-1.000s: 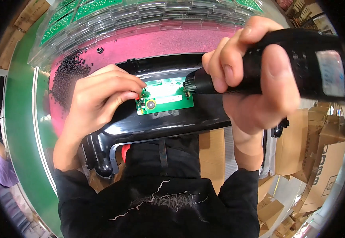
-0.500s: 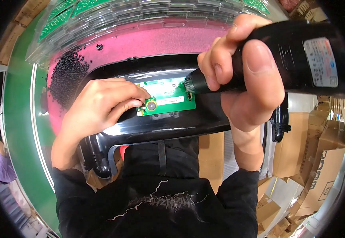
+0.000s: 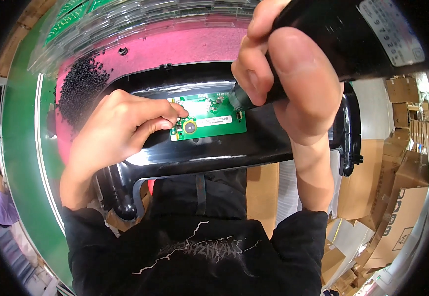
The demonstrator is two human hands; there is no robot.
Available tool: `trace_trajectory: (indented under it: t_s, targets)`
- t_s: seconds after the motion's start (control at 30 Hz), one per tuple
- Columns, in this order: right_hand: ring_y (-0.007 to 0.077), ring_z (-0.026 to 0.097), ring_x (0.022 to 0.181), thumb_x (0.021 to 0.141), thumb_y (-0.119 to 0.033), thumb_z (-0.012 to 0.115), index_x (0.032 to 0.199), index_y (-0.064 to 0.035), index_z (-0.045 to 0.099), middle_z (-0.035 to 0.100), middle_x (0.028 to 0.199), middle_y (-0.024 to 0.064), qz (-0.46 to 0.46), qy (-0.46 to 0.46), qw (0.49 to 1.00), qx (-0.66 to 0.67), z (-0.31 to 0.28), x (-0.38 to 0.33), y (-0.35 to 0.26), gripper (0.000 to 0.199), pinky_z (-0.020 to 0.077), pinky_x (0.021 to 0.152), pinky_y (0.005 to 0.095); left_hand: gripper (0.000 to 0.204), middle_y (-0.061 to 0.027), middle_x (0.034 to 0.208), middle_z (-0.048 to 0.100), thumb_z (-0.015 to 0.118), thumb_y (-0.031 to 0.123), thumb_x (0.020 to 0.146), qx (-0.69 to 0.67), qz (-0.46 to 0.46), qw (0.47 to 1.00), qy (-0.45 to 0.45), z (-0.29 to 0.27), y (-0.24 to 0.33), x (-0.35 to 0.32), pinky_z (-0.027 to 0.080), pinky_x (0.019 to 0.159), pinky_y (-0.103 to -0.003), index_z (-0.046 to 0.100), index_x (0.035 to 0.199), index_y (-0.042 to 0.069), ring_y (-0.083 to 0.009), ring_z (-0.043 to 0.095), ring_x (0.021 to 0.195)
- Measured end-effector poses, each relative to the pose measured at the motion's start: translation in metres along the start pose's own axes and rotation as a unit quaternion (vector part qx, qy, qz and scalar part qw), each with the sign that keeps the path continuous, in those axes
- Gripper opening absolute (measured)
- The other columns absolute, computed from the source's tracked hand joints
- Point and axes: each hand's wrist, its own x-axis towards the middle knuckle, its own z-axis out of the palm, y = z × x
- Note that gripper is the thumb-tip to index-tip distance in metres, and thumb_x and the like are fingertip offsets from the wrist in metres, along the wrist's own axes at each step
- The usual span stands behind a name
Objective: Unpack circuit boards from a shipping box and use an electric screwdriver to install them into plastic housings.
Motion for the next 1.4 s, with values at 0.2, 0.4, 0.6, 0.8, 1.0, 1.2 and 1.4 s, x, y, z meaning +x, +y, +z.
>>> trace_trajectory:
  t_s: [0.2,0.4,0.6,0.8,1.0,1.2,1.4]
  targets:
    - [0.0085,0.039,0.049,0.081,-0.042,0.052,0.103,-0.0039,0.049,0.045,0.061,-0.0027,0.002,0.069,0.997,-0.022,0.016,-0.007,-0.015,0.044,0.0334,0.056,0.0273,0.009,-0.0099,0.083,0.069,0.066,0.007,0.078,0.013,0.016,1.000,0.008,-0.001,-0.003,-0.001,0.053,0.061,-0.031,0.064,0.086,0.003,-0.0255,0.067,0.073]
    - [0.0059,0.048,0.048,0.068,-0.035,0.070,0.090,-0.0127,0.044,0.050,0.059,-0.0062,-0.119,0.013,0.981,0.155,0.037,-0.012,-0.040,0.041,0.0394,0.059,0.0233,0.012,-0.0090,0.083,0.068,0.070,0.006,0.075,-0.037,0.094,0.993,0.065,-0.004,-0.003,0.000,0.054,0.063,-0.030,0.064,0.083,0.000,-0.0254,0.067,0.075]
    - [0.0051,0.046,0.047,0.067,-0.039,0.071,0.091,-0.0116,0.043,0.049,0.060,-0.0065,-0.123,0.016,0.984,0.132,0.048,-0.006,-0.033,0.046,0.0385,0.056,0.0232,0.014,-0.0113,0.075,0.064,0.070,0.002,0.072,-0.069,0.134,0.980,0.127,0.000,-0.007,0.000,0.051,0.057,-0.033,0.062,0.082,-0.001,-0.0267,0.064,0.066]
    - [0.0051,0.047,0.051,0.068,-0.045,0.071,0.101,-0.0111,0.046,0.051,0.065,-0.0063,-0.089,-0.057,0.992,0.067,0.043,0.005,-0.030,0.053,0.0378,0.058,0.0238,0.014,-0.0110,0.071,0.061,0.069,0.000,0.069,0.015,0.124,0.977,0.172,-0.001,-0.007,-0.003,0.048,0.054,-0.034,0.061,0.081,0.000,-0.0282,0.061,0.063]
    - [0.0076,0.044,0.052,0.080,-0.049,0.057,0.108,-0.0087,0.048,0.049,0.067,-0.0036,-0.052,-0.081,0.994,0.057,0.050,0.010,-0.020,0.050,0.0356,0.057,0.0261,0.011,-0.0111,0.071,0.062,0.069,0.001,0.071,0.024,0.127,0.978,0.167,-0.001,-0.011,-0.002,0.049,0.055,-0.034,0.061,0.079,-0.001,-0.0282,0.062,0.063]
    - [0.0083,0.039,0.048,0.081,-0.053,0.052,0.102,-0.0076,0.048,0.045,0.062,-0.0026,0.012,0.021,0.997,0.077,0.052,0.005,0.002,0.050,0.0352,0.055,0.0267,0.009,-0.0131,0.071,0.061,0.066,0.005,0.079,0.040,0.007,0.981,0.187,-0.002,-0.004,-0.002,0.047,0.056,-0.036,0.059,0.080,-0.001,-0.0303,0.061,0.063]
    - [0.0092,0.037,0.047,0.080,-0.050,0.053,0.091,-0.0068,0.045,0.043,0.059,-0.0015,0.026,0.022,0.999,0.015,0.056,0.009,0.004,0.045,0.0334,0.051,0.0271,0.014,-0.0165,0.074,0.058,0.065,0.007,0.080,-0.018,-0.016,0.984,0.176,-0.002,-0.003,-0.003,0.046,0.057,-0.038,0.055,0.083,-0.002,-0.0341,0.059,0.066]
